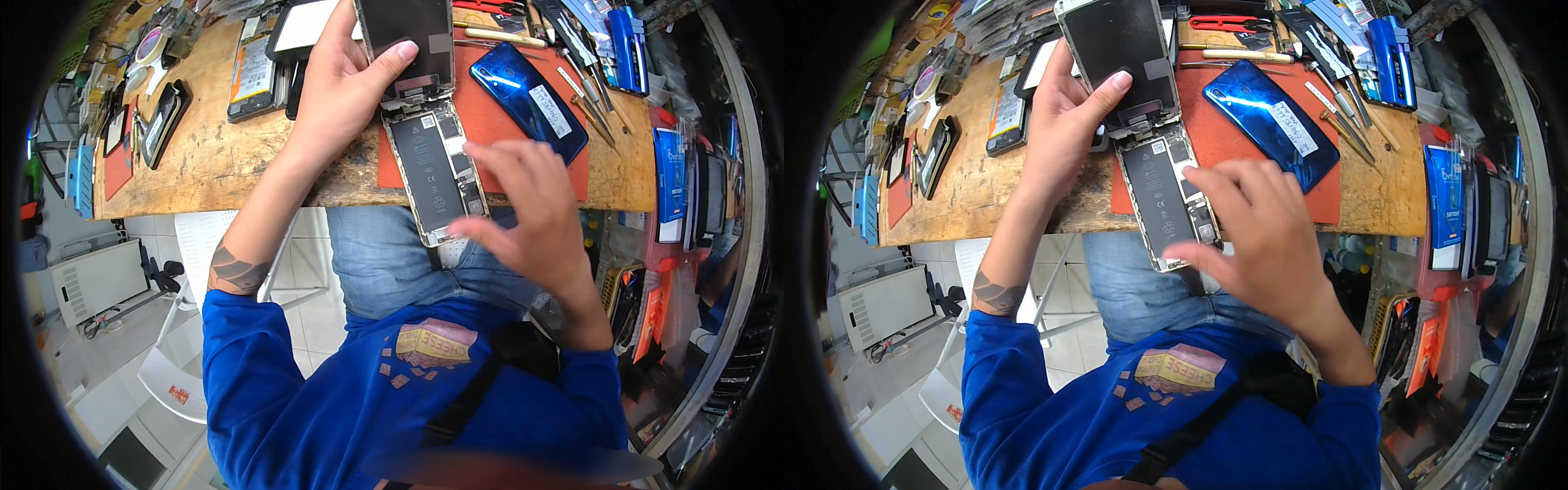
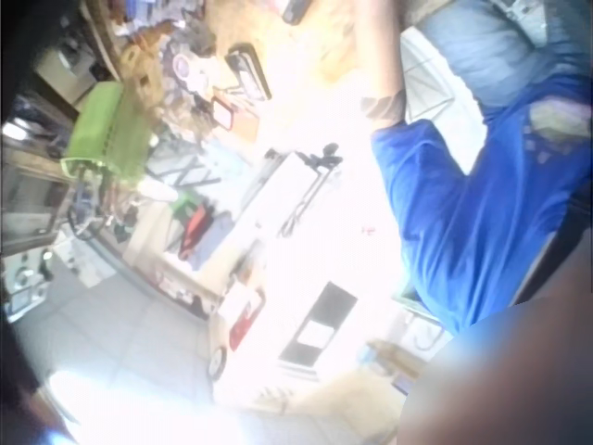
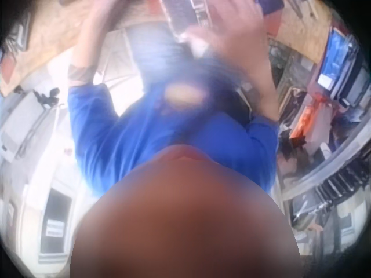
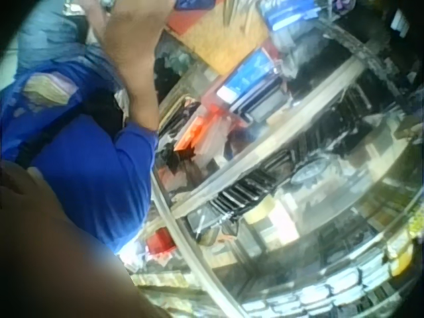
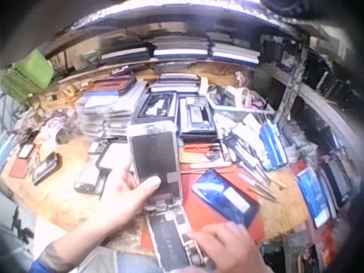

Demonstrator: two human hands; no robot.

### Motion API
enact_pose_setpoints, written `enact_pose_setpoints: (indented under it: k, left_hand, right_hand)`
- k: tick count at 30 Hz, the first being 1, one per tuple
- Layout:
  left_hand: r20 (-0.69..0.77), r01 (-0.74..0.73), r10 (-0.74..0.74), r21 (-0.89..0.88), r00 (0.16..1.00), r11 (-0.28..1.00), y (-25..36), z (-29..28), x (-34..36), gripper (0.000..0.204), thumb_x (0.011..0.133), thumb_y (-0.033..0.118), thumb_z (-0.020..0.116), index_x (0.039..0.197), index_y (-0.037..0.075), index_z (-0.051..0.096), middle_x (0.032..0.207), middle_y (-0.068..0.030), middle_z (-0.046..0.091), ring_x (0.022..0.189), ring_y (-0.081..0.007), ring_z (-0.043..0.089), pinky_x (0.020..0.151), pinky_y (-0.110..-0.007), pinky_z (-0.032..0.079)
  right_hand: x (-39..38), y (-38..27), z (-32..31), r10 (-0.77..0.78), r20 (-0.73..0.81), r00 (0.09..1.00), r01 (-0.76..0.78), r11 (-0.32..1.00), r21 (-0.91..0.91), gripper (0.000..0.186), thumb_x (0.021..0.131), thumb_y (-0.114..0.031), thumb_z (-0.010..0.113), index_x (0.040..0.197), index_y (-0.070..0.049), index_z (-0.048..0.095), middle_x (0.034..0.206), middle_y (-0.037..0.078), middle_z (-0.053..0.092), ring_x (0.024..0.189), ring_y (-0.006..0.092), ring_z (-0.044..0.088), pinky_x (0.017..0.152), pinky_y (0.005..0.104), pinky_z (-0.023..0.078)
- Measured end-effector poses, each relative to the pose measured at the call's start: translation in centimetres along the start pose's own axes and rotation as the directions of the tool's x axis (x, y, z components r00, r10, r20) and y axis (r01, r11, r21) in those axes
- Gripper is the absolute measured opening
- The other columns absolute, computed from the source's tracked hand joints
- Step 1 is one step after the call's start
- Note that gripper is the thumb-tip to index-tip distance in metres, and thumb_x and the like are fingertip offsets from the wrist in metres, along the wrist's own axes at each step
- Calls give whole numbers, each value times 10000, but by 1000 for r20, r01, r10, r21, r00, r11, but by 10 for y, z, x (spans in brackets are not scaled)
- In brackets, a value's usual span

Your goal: The person disassembles a white smartphone, removes the battery, and then reassembles it by reconnecting internal components and securing the screen. They use a metal prying tool and a screwdriver to open the device and tighten screws. The phone is powered on and tested at the end.

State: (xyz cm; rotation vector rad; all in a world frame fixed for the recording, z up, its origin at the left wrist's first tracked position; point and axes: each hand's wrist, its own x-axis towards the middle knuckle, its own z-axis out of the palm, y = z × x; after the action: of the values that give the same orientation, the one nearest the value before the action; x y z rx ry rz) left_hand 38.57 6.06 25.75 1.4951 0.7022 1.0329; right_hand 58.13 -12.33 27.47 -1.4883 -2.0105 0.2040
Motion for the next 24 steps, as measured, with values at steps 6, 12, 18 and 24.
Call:
enact_pose_setpoints:
  k: [6, 12, 18, 24]
  left_hand:
    - [32, 27, -33, 172, 999, 985, -16, -16, -4, 472, 1031, 121, 795, 1435, -3, 585, 1152, -74, 791, 946, -85, 742, 784, -228, 571]
    - [14, -46, 44, 162, 999, 986, -21, -17, -13, 307, 1033, 92, 794, 1293, -28, 686, 1074, -55, 802, 920, -60, 720, 787, -221, 564]
    - [18, -37, 35, 150, 999, 988, -18, -16, -17, 270, 1041, 72, 779, 1275, -29, 691, 1090, -62, 805, 972, -74, 736, 843, -227, 581]
    - [-4, -84, 84, 78, 996, 993, -24, -7, -28, 274, 1046, 22, 754, 1301, -21, 661, 1156, -83, 792, 1021, -92, 739, 886, -237, 584]
  right_hand:
    - [31, 29, 29, 22, -203, 979, 2, 993, 115, 359, 891, -51, 828, 1244, -51, 760, 1073, 119, 685, 959, 313, 677, 835, 415, 553]
    - [38, 32, 44, 17, -193, 981, 4, 994, 108, 382, 880, -28, 831, 1256, -53, 767, 1085, 111, 693, 982, 314, 687, 854, 410, 563]
    - [33, 33, 43, 97, -161, 982, -73, 986, 150, 290, 876, -21, 828, 1163, -46, 795, 1061, 100, 696, 947, 288, 682, 828, 390, 554]
    - [31, 35, 48, -60, -195, 979, 45, 996, -80, 281, 860, -72, 851, 1138, -63, 806, 1052, 64, 678, 872, 245, 644, 750, 376, 517]
